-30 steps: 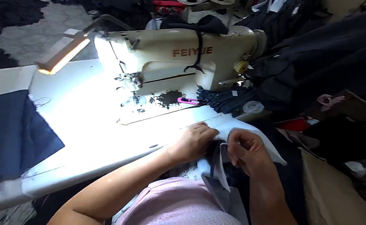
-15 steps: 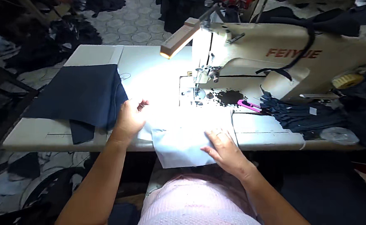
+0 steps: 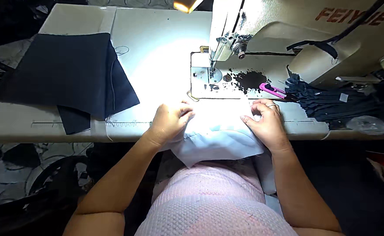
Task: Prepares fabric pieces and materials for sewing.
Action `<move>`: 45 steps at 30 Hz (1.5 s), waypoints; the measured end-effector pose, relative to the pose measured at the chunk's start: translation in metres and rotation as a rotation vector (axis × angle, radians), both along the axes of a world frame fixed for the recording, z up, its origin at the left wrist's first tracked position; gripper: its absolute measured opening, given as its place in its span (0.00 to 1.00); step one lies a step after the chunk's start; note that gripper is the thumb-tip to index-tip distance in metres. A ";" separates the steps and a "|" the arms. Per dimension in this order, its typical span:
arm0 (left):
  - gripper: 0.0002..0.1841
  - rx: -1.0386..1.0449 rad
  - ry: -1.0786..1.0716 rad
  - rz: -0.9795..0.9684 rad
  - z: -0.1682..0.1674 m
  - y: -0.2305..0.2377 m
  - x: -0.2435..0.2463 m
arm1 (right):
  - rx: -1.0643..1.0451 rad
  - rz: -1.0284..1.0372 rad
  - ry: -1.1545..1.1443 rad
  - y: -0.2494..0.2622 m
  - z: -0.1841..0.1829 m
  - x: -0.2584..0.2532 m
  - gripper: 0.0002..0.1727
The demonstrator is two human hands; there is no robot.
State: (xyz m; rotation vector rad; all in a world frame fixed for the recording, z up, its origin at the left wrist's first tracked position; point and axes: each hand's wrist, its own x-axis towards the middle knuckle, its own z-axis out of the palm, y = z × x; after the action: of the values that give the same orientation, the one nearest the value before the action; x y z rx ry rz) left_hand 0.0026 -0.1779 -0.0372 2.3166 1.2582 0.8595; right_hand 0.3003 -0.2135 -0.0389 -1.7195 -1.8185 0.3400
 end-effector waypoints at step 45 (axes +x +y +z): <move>0.26 0.186 0.272 0.064 0.004 -0.005 0.019 | 0.184 0.150 -0.134 -0.008 -0.022 -0.034 0.16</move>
State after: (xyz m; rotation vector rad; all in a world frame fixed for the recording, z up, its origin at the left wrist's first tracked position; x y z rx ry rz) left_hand 0.0216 -0.1831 -0.0328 2.6240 1.4222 0.7267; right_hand 0.2662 -0.2218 -0.0609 -1.5157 -2.0145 0.1153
